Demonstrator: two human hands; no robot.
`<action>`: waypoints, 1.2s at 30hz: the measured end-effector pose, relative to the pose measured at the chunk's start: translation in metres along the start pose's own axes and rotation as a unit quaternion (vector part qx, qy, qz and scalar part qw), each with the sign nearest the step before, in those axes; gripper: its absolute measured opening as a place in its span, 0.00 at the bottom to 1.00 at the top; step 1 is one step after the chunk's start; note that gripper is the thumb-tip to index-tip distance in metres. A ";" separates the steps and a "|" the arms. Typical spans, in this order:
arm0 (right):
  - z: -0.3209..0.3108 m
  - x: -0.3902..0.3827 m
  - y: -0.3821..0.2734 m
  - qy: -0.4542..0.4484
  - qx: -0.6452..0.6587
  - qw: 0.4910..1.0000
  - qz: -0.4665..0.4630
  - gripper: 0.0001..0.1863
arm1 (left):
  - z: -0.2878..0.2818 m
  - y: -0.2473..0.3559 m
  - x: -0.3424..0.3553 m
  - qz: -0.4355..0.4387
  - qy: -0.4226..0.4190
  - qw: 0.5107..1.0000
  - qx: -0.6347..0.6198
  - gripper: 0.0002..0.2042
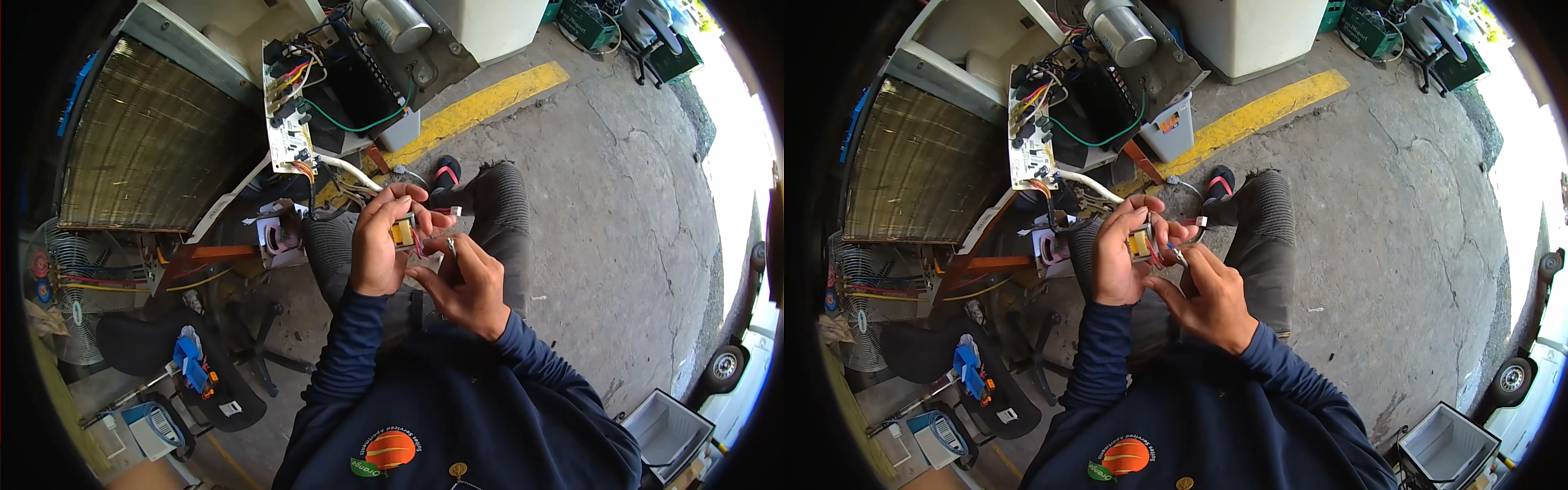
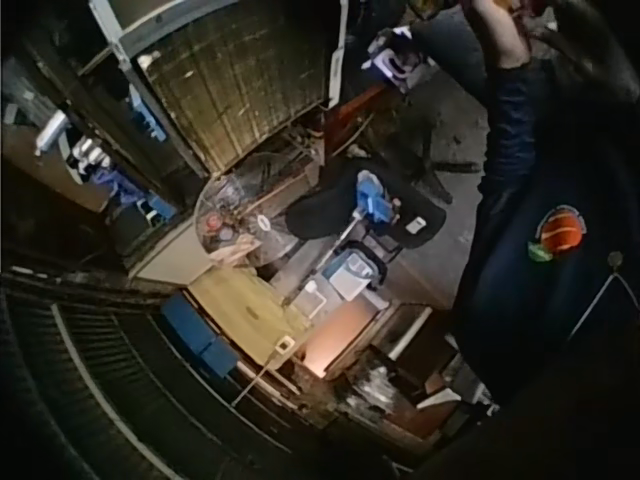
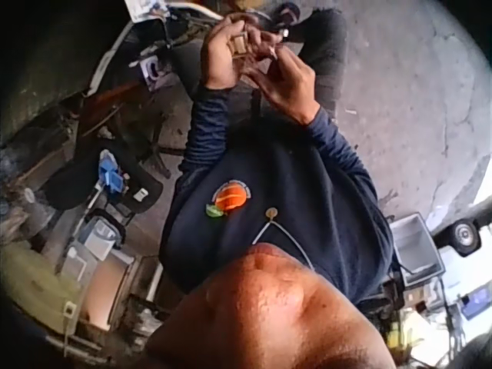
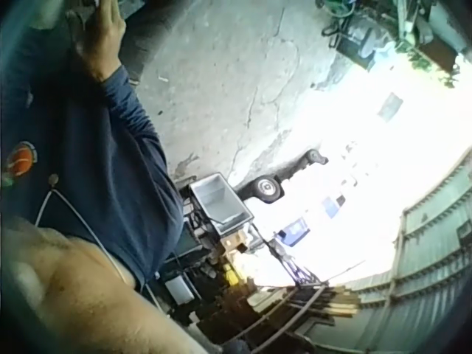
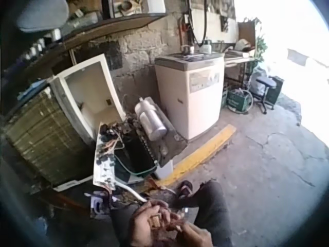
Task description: The person is testing and repairing electrical components of an air conditioning unit using a multimeter and screwdriver.
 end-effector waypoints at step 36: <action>-0.042 -0.011 0.043 0.118 0.252 0.949 0.145 0.07 | 0.010 -0.002 -0.010 -0.247 -0.217 0.930 0.166 0.15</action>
Point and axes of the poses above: each hand's wrist, its own x-axis towards the middle knuckle, its own z-axis out of the palm, y = z × x, the point moved 4 cm from there along x, towards the middle knuckle, and after that the axes turned 6 degrees about -x, right-handed, at the moved point
